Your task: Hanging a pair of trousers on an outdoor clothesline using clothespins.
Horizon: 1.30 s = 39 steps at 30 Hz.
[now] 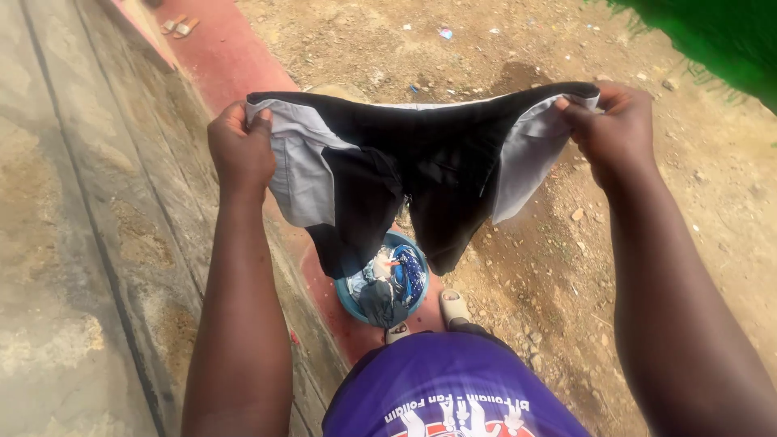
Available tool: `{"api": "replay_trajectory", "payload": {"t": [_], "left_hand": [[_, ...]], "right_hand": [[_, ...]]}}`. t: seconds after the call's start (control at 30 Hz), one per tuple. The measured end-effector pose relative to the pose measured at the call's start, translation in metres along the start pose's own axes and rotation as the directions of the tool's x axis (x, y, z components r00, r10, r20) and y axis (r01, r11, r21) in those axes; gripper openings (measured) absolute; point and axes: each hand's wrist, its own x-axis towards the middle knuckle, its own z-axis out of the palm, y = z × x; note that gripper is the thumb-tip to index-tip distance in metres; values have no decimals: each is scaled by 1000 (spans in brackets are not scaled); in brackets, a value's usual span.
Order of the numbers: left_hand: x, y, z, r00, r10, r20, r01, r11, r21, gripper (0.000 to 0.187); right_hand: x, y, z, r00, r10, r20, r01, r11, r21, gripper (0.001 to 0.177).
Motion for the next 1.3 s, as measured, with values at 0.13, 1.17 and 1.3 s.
{"api": "replay_trajectory", "payload": {"t": [0.13, 1.17, 1.3], "left_hand": [[1, 23, 29, 983, 167, 71, -177, 972, 154, 7], [-118, 114, 259, 868, 302, 395, -334, 942, 13, 9], [-136, 116, 286, 843, 264, 469, -269, 961, -59, 14]], "right_hand": [[-38, -6, -19, 992, -75, -101, 77, 997, 14, 5], [-256, -14, -202, 701, -62, -711, -327, 858, -397, 16], [-287, -5, -227, 662, 29, -749, -196, 971, -136, 16]]}}
